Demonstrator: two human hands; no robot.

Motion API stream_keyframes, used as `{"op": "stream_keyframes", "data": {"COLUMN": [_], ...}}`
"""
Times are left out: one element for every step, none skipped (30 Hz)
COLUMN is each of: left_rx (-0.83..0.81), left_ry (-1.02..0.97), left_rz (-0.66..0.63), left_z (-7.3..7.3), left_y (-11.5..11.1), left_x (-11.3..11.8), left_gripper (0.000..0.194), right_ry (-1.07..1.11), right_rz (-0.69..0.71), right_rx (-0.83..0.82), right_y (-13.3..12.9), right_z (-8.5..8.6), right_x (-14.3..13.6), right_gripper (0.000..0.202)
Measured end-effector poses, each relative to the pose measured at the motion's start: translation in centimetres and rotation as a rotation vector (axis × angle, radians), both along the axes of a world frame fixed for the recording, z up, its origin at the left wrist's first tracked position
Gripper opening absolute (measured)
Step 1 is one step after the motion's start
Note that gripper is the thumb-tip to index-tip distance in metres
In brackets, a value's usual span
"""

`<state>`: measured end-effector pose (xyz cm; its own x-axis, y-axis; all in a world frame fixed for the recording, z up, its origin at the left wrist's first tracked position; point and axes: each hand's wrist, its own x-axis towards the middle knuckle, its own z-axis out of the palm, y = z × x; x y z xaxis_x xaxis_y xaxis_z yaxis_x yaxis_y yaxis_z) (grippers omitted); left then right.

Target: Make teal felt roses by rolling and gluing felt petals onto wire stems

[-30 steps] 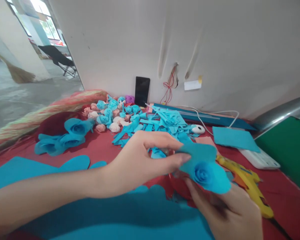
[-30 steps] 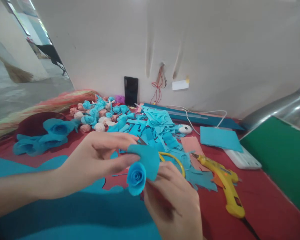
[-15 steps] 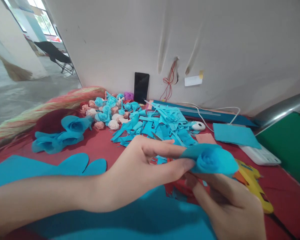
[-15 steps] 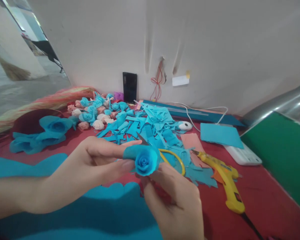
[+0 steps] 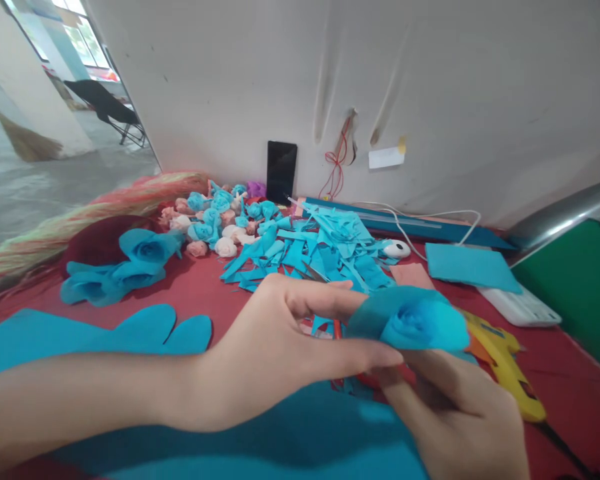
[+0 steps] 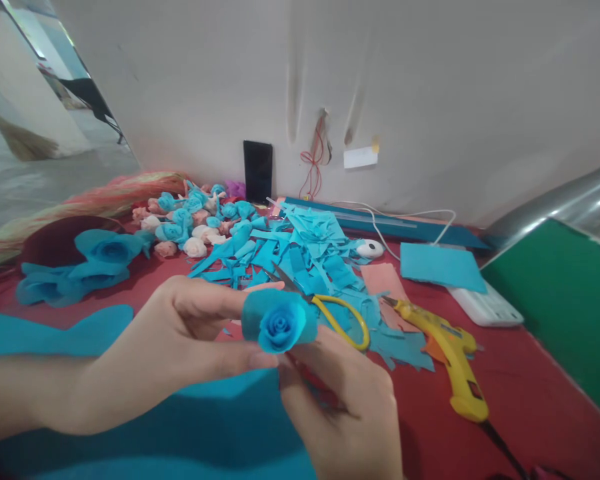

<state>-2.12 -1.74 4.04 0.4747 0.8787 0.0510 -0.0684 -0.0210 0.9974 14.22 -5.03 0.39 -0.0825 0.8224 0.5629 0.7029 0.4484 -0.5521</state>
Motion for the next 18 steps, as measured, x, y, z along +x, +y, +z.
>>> {"op": "stream_keyframes", "data": {"left_rx": [0.012,0.019,0.023,0.021,0.015,0.007,-0.008,-0.030,-0.056,-0.082,-0.102,-0.118,-0.127,-0.137,-0.151,-0.169,-0.191,-0.214], "left_ry": [0.001,0.006,0.008,0.006,-0.005,-0.023,-0.046,-0.071,-0.099,-0.126,-0.158,-0.191,-0.225,-0.252,-0.272,-0.283,-0.290,-0.291], "left_rz": [0.002,0.005,0.007,0.012,0.016,0.018,0.017,0.012,-0.001,-0.017,-0.035,-0.046,-0.055,-0.058,-0.056,-0.052,-0.049,-0.048], "left_z": [-0.1,-0.2,-0.3,-0.4,-0.4,-0.5,-0.4,-0.4,-0.3,-0.2,-0.1,-0.1,0.0,0.0,0.0,0.0,-0.1,-0.2], "left_y": [0.1,0.1,0.2,0.2,0.2,0.2,0.2,0.2,0.1,0.1,0.1,0.0,0.0,0.0,0.0,0.1,0.1,0.2], "left_x": [0.0,0.0,0.0,0.0,0.0,0.1,0.1,0.1,0.1,0.2,0.2,0.3,0.3,0.4,0.4,0.4,0.5,0.5], "left_gripper": [0.008,0.008,0.008,0.009,0.008,0.008,0.007,0.006,0.004,0.002,0.004,0.009,0.013,0.015,0.016,0.016,0.014,0.012], "right_ry": [0.011,0.031,0.056,0.086,0.120,0.152,0.179,0.201,0.223,0.244,0.270,0.302,0.334,0.362,0.384,0.400,0.409,0.409], "right_rz": [-0.003,0.003,0.015,0.033,0.049,0.060,0.062,0.057,0.047,0.037,0.033,0.041,0.059,0.084,0.112,0.134,0.145,0.146], "right_rx": [-0.017,-0.036,-0.058,-0.083,-0.106,-0.127,-0.149,-0.173,-0.197,-0.217,-0.232,-0.240,-0.238,-0.227,-0.211,-0.192,-0.172,-0.153], "right_y": [0.1,0.1,0.2,0.2,0.2,0.2,0.2,0.2,0.2,0.1,0.1,0.1,0.1,0.1,0.1,0.2,0.2,0.3], "right_z": [0.0,0.1,0.2,0.3,0.3,0.4,0.4,0.5,0.5,0.5,0.5,0.5,0.6,0.6,0.6,0.6,0.6,0.5], "right_x": [-0.1,-0.2,-0.3,-0.4,-0.4,-0.5,-0.6,-0.7,-0.8,-0.8,-0.9,-1.0,-1.1,-1.1,-1.2,-1.2,-1.3,-1.3], "right_gripper": [0.024,0.024,0.023,0.022,0.020,0.020,0.020,0.022,0.023,0.025,0.025,0.024,0.021,0.017,0.015,0.015,0.018,0.020]}}
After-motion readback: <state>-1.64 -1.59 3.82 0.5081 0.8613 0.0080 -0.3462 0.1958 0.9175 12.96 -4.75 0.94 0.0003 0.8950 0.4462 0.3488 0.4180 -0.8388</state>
